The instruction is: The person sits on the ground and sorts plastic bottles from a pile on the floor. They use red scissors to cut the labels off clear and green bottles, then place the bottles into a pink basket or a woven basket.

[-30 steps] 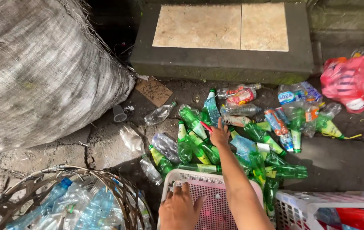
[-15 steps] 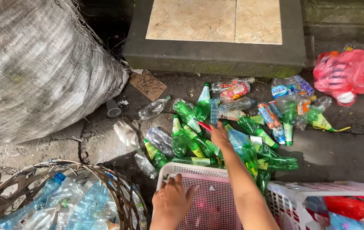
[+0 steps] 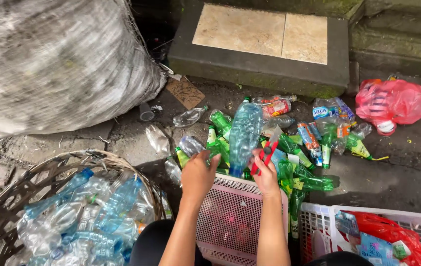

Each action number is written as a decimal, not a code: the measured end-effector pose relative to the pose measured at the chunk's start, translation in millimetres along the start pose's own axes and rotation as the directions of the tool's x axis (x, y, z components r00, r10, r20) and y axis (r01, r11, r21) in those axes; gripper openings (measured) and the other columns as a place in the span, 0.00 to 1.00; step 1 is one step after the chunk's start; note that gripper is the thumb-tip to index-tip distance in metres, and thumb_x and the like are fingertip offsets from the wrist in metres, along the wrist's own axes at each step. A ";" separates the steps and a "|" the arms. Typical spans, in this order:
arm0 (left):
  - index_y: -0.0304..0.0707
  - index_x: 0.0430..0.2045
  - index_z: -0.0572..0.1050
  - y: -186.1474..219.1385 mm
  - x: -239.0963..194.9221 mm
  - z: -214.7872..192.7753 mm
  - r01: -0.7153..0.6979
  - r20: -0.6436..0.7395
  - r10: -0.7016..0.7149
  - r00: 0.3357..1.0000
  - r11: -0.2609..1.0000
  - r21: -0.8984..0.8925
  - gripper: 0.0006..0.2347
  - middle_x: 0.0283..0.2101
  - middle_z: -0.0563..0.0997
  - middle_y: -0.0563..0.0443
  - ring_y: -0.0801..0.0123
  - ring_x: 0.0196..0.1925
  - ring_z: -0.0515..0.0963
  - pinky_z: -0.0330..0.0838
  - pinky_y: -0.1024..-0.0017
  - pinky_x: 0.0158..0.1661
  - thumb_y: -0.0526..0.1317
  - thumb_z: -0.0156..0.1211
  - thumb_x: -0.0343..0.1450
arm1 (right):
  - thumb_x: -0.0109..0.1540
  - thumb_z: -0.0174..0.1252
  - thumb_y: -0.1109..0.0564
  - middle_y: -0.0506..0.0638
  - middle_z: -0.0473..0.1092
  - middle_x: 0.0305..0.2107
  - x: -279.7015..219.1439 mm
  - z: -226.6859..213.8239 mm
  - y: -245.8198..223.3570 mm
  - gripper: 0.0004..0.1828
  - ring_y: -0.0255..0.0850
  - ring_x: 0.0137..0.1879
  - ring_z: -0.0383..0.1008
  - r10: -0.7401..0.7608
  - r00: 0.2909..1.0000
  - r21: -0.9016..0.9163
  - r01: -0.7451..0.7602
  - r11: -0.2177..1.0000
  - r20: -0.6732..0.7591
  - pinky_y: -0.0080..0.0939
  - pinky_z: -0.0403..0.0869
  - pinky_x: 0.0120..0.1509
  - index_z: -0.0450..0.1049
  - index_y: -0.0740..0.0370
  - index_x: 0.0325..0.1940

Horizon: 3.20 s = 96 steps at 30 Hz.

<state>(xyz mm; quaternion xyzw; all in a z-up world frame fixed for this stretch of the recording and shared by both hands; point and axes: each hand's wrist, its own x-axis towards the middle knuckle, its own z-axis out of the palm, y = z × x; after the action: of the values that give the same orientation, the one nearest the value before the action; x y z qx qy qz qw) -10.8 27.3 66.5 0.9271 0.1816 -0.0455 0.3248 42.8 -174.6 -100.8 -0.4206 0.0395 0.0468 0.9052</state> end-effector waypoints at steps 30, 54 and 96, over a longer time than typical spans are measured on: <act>0.42 0.32 0.81 11.2 11.0 143.6 -0.117 0.138 0.118 0.983 0.993 -0.020 0.10 0.28 0.86 0.45 0.47 0.41 0.88 0.76 0.52 0.51 0.46 0.64 0.64 | 0.57 0.75 0.52 0.46 0.77 0.29 -61.3 -26.4 2.8 0.13 0.37 0.36 0.82 0.259 0.833 -0.053 -0.324 0.944 -0.489 0.46 0.82 0.43 0.75 0.53 0.36; 0.30 0.58 0.63 100.0 -79.3 -67.0 -0.790 -0.894 0.162 0.418 0.550 -0.270 0.20 0.62 0.68 0.36 0.50 0.61 0.72 0.71 0.60 0.62 0.41 0.58 0.74 | 0.58 0.63 0.65 0.70 0.68 0.62 -16.0 202.1 20.8 0.18 0.50 0.59 0.76 0.419 0.803 -0.519 -0.164 0.839 0.423 0.43 0.76 0.62 0.60 0.59 0.42; 0.37 0.47 0.67 -4.3 35.4 19.0 -0.126 -0.242 -0.381 0.893 0.304 -0.944 0.17 0.41 0.70 0.51 0.72 0.35 0.79 0.79 0.79 0.28 0.44 0.68 0.72 | 0.68 0.43 0.46 0.72 0.77 0.41 -60.1 -174.7 157.1 0.20 0.67 0.52 0.79 0.274 0.867 -0.909 -0.384 -0.161 -0.415 0.61 0.77 0.57 0.63 0.63 0.54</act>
<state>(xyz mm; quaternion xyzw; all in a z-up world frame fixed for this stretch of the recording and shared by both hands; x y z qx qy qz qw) 21.2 29.5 41.9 0.5264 0.3140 0.2453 0.7511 -41.1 -210.6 -325.5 -0.9138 0.1338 0.2729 0.2696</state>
